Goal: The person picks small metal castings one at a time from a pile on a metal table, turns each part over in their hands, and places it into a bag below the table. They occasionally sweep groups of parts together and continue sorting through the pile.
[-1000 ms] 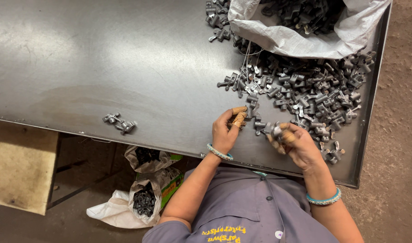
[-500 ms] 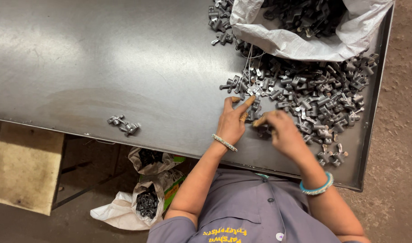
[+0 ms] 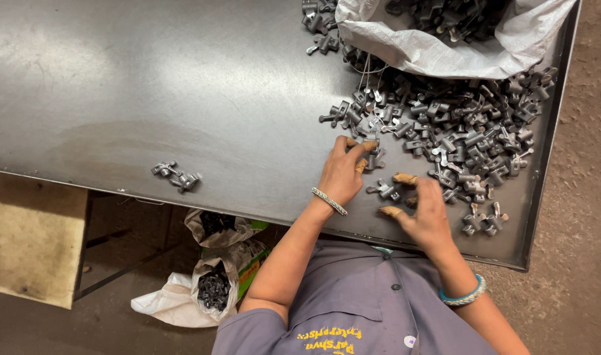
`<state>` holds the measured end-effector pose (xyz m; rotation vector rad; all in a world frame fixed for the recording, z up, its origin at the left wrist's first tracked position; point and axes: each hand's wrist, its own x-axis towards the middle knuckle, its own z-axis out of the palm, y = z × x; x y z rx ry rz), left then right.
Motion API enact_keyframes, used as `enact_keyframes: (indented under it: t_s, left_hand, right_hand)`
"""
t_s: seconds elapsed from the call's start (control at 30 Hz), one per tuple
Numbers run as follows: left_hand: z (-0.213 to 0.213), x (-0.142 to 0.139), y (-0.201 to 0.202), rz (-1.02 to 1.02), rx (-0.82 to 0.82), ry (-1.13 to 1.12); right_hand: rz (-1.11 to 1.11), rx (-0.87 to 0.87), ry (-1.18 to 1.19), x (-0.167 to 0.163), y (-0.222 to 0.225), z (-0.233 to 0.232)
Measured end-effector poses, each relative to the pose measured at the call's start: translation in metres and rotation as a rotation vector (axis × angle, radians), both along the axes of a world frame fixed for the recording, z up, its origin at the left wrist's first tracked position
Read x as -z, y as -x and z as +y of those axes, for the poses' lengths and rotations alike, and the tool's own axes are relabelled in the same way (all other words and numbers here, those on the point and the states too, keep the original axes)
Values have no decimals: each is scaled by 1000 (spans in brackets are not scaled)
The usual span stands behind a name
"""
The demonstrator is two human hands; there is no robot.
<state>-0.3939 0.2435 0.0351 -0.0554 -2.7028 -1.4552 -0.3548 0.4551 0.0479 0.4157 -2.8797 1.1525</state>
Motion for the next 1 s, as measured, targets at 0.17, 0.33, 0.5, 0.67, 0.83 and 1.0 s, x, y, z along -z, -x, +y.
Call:
enact_keyframes:
  t_s: [0.17, 0.33, 0.5, 0.67, 0.83, 1.0]
  left_hand:
    - [6, -1, -10, 59, 7, -28]
    - [12, -6, -25, -118, 52, -277]
    - [10, 2, -45, -274, 14, -564]
    - [-24, 12, -59, -374, -2, -807]
    - [-120, -19, -102, -234, -394, -772]
    - [-237, -55, -180, -176, -838, -307]
  right_hand:
    - [-117, 73, 57, 15, -6, -1]
    - [-378, 134, 376, 26, -7, 25]
    - [-387, 102, 659, 32, -7, 19]
    - [-417, 1, 734, 12, 4, -13]
    - [-83, 121, -173, -23, 29, -34]
    - [82, 73, -390, -30, 33, -45]
